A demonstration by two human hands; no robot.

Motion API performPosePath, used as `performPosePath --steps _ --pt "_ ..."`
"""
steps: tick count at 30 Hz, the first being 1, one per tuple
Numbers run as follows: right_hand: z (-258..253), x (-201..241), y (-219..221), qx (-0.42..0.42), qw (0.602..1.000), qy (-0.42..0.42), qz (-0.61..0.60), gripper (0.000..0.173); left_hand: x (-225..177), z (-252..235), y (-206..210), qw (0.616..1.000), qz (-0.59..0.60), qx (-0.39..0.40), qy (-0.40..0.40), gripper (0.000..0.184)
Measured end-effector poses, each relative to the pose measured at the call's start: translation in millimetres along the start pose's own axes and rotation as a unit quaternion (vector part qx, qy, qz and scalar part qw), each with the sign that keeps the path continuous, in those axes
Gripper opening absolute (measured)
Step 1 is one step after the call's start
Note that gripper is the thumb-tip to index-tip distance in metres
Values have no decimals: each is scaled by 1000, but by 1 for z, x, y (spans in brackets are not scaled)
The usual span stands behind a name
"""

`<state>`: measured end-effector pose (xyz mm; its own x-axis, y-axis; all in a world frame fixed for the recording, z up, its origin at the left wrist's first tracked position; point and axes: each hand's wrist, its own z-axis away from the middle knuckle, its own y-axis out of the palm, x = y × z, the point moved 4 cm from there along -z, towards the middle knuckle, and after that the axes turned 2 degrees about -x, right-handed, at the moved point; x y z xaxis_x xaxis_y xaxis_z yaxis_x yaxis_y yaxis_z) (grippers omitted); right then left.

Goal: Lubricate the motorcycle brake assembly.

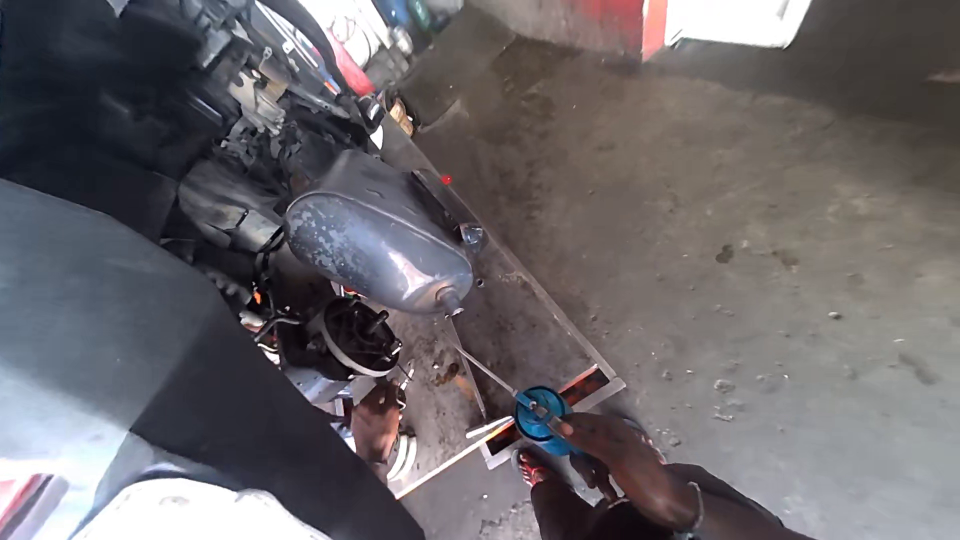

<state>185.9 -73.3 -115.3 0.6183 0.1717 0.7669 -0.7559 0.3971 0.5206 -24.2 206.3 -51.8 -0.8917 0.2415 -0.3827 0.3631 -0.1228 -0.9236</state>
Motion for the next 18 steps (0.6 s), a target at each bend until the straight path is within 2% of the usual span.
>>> performPosePath --steps 7,9,13,18 --pt "-2 -3 8 -34 999 1 -14 21 27 -1 6 998 -30 -44 34 41" --pt "-3 -1 8 -37 999 -12 -21 21 22 -3 8 998 -30 -46 39 41" --pt "-4 -3 4 -24 999 -10 -31 22 8 4 2 1000 -20 3 11 39" --pt "-1 -2 -9 -32 998 -19 -42 21 0 1 5 999 24 -33 -20 36"
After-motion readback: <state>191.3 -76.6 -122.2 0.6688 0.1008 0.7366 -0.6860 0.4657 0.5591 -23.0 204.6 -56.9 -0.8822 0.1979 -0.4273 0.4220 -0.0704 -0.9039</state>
